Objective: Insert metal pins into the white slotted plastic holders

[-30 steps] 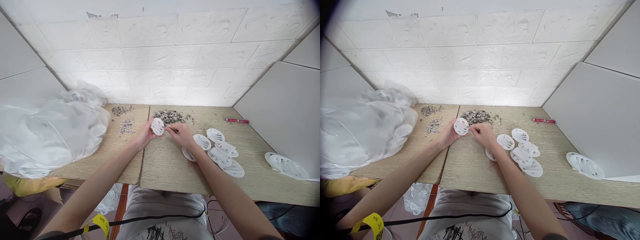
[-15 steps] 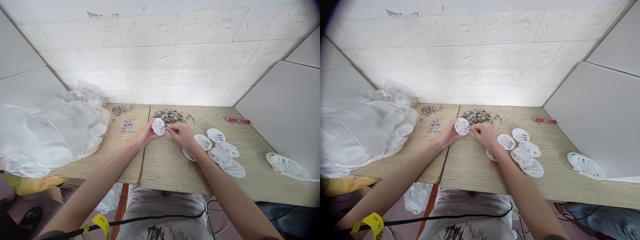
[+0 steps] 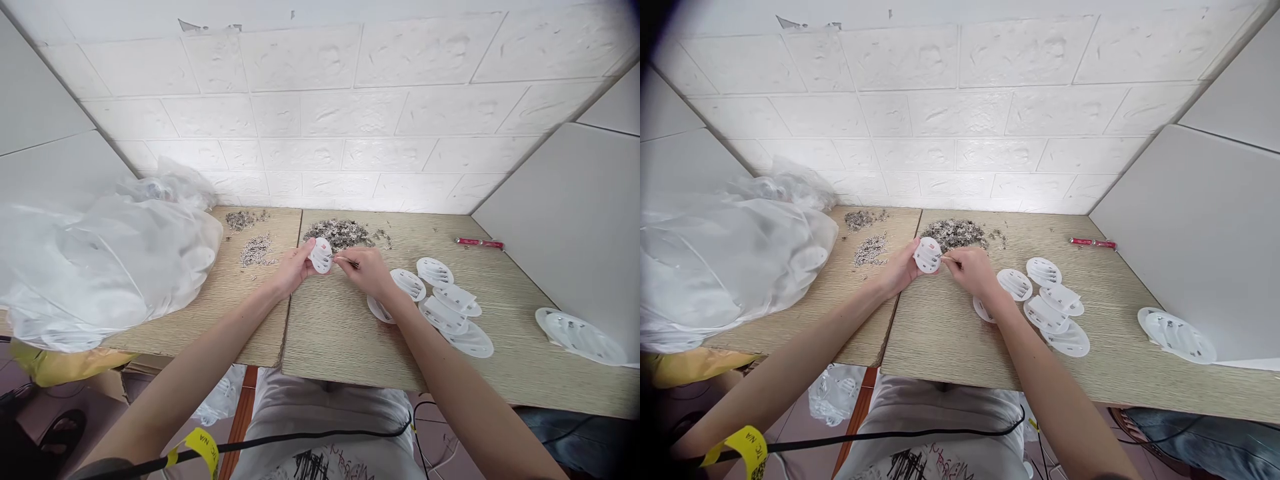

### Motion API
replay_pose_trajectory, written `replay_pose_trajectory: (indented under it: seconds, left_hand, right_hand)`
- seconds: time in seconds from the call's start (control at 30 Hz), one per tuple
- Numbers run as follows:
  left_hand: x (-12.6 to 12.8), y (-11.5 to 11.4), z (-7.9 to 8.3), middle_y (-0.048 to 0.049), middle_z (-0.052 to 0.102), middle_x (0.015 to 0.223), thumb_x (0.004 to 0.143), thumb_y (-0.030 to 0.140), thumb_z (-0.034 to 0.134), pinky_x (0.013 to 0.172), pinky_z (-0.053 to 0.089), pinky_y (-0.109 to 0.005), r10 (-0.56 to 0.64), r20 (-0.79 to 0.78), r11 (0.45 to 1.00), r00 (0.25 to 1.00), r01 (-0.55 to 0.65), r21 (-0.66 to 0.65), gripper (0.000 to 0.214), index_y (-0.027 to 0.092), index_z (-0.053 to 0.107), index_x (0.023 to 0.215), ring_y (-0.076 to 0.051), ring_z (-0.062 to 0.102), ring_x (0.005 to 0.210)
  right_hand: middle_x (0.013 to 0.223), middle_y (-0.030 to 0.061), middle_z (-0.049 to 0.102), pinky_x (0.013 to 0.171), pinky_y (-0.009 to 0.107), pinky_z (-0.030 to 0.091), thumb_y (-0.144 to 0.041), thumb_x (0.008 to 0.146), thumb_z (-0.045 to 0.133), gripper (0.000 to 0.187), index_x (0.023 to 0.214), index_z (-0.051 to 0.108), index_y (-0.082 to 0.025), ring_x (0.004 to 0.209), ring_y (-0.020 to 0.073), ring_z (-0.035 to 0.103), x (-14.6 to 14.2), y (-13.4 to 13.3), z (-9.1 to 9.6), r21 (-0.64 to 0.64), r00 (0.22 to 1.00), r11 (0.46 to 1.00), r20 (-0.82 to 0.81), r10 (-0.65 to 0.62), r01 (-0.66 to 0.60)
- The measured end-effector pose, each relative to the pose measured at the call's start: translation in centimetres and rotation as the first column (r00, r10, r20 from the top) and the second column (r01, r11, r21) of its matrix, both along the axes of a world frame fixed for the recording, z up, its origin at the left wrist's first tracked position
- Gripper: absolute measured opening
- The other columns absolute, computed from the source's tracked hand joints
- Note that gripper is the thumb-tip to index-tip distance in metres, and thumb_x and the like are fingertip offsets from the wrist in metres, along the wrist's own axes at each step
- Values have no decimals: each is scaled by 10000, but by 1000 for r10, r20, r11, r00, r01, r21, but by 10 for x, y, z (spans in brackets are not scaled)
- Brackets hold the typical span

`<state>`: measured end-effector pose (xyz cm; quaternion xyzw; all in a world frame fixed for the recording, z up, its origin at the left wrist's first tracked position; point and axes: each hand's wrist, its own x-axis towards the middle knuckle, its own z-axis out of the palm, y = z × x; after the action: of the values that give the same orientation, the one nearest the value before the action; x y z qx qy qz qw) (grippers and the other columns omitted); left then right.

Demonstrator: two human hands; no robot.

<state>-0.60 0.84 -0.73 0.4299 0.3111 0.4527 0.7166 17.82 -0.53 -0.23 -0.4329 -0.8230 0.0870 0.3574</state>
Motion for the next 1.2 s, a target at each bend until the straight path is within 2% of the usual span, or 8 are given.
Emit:
replay_pose_trajectory:
  seconds: [0.2,0.37,0.67,0.83,1.03,1.1,1.2]
  left_hand:
    - [-2,-1,-7,-141,721,913,780,527,669,864,542,-416,-48,-61,994,997,53,97,445,88,705,846,-220,675,846]
    - [-2,-1,-9,-117,719,895,787,524,660,855,543,-413,-43,-74,991,996,52,125,429,101,713,835,-205,670,821]
    - [-2,-2,-9,-111,725,943,783,529,661,913,517,-434,-43,-149,990,988,63,130,425,117,726,862,-218,669,896]
    - [-1,-2,-8,-92,718,907,768,543,667,906,518,-441,-32,-178,987,984,60,152,432,120,724,831,-206,663,861]
    - [1,-6,-4,-59,709,862,760,521,680,873,528,-394,-5,-243,982,970,51,182,393,141,728,850,-184,651,832]
    - [2,-6,-4,-63,711,859,760,513,683,872,531,-385,-6,-244,983,970,50,177,386,138,726,839,-184,653,831]
    - [2,-4,-4,-88,716,863,783,502,665,869,541,-402,-13,-157,991,987,34,129,388,122,715,840,-191,659,820]
  right_hand:
    - [709,61,709,582,259,348,-265,930,466,308,817,739,-179,645,166,604,5,3,-6,62,993,998,109,-37,30]
    - [714,62,716,584,254,360,-244,920,466,295,853,746,-183,641,162,610,5,5,-10,96,988,995,150,-42,27]
    - [760,63,733,565,247,333,-166,886,485,267,889,751,-185,652,155,624,5,4,-11,99,978,994,201,-54,35]
    - [812,66,742,576,254,322,-158,888,476,270,903,745,-173,679,165,630,4,3,-10,94,967,994,244,-74,53]
    - [792,80,725,555,265,290,-107,849,460,284,889,736,-161,636,167,598,2,2,-9,80,931,993,351,-105,82]
    - [788,79,725,559,267,296,-109,848,458,283,881,733,-165,637,170,598,2,2,-10,80,934,994,342,-101,78]
    - [819,78,734,593,268,342,-165,887,459,265,876,724,-169,677,177,617,1,2,-9,73,969,996,234,-73,57]
